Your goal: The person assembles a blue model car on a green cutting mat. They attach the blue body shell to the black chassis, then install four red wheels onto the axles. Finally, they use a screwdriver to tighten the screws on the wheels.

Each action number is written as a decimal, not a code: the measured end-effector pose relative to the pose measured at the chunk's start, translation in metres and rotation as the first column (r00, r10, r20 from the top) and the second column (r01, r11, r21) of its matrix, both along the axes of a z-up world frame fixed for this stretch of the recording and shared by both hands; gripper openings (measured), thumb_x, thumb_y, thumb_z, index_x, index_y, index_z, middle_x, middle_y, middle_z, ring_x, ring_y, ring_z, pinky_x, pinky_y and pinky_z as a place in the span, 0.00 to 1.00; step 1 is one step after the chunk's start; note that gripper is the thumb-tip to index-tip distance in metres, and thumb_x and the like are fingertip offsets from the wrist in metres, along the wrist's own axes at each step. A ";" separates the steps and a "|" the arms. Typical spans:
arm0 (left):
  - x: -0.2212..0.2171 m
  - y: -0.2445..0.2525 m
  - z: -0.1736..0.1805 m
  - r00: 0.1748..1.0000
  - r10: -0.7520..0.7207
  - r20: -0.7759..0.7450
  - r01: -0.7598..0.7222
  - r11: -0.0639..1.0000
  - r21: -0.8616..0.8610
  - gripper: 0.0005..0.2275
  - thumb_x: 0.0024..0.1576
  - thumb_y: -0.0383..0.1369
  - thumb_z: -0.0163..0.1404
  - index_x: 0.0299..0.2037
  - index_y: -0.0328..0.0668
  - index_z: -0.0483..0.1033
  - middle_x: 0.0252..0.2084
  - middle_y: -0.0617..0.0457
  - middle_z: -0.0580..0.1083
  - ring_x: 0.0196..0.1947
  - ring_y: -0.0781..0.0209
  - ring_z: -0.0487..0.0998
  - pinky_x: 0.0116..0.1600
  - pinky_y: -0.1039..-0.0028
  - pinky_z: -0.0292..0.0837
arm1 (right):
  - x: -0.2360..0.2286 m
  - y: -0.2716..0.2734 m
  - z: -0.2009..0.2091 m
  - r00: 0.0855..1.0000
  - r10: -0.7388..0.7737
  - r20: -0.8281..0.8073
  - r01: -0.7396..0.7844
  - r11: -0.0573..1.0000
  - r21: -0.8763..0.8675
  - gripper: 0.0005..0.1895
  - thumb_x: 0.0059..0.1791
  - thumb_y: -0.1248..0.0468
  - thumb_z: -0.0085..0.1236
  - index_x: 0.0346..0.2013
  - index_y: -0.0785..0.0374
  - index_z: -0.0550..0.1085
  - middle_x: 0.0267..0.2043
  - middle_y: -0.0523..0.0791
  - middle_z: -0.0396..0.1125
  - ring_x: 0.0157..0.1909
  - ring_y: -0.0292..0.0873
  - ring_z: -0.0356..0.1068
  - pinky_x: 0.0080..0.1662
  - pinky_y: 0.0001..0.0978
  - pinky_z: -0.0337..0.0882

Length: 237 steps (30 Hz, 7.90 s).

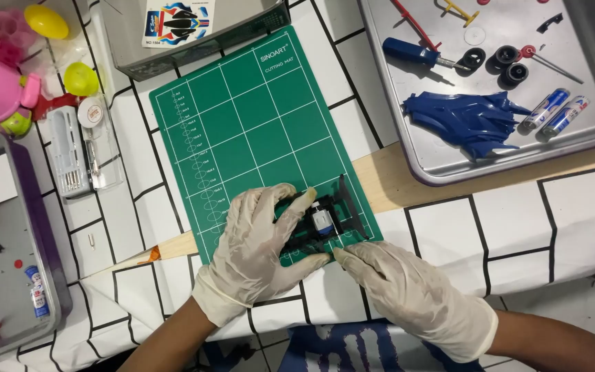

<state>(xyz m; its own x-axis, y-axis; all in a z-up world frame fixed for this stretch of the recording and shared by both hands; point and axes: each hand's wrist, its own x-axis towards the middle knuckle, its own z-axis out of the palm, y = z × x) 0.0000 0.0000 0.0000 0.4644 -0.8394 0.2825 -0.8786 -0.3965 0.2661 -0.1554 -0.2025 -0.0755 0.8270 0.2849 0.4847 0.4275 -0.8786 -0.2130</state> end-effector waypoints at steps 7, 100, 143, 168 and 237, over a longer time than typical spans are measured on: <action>-0.001 0.004 0.004 1.000 0.005 -0.010 -0.006 1.000 -0.029 0.34 0.58 0.56 0.53 0.69 0.44 0.64 0.56 0.38 0.71 0.55 0.41 0.72 0.58 0.51 0.66 | 0.009 0.004 0.020 1.000 -0.003 0.014 0.003 1.000 -0.009 0.22 0.52 0.75 0.46 0.62 0.66 0.70 0.52 0.50 0.71 0.49 0.46 0.74 0.51 0.37 0.75; -0.023 0.002 -0.004 0.959 -0.028 0.282 0.093 0.971 -0.220 0.12 0.67 0.31 0.44 0.31 0.42 0.75 0.34 0.46 0.71 0.31 0.56 0.66 0.41 0.69 0.66 | 0.170 -0.003 0.120 -0.136 -0.434 -0.891 0.411 0.793 -0.449 0.21 0.47 0.40 0.57 0.49 0.42 0.78 0.51 0.32 0.74 0.44 0.35 0.78 0.47 0.29 0.77; 0.045 -0.031 0.001 0.903 0.090 -0.421 -0.109 0.994 -0.020 0.06 0.59 0.40 0.55 0.36 0.56 0.85 0.39 0.66 0.81 0.37 0.59 0.75 0.56 0.60 0.60 | 0.007 0.015 0.038 0.938 -0.195 -0.287 0.278 0.918 0.285 0.26 0.46 0.64 0.70 0.55 0.73 0.72 0.45 0.53 0.72 0.44 0.49 0.73 0.44 0.41 0.77; 0.032 -0.030 -0.018 0.902 0.023 -0.431 -0.133 0.965 -0.226 0.06 0.60 0.34 0.53 0.34 0.48 0.82 0.32 0.62 0.77 0.32 0.58 0.71 0.53 0.64 0.61 | 0.009 0.036 0.061 0.752 -0.601 -0.272 0.656 0.723 0.218 0.23 0.40 0.63 0.79 0.47 0.55 0.79 0.50 0.45 0.76 0.51 0.40 0.77 0.54 0.29 0.76; 0.037 -0.016 -0.024 0.853 -0.088 -0.514 -0.024 0.978 -0.207 0.11 0.58 0.37 0.56 0.48 0.45 0.78 0.35 0.57 0.72 0.34 0.53 0.71 0.46 0.61 0.65 | 0.024 0.001 0.065 0.573 -0.468 -0.672 0.818 0.376 0.435 0.20 0.41 0.78 0.66 0.46 0.66 0.74 0.40 0.48 0.74 0.35 0.36 0.73 0.37 0.20 0.71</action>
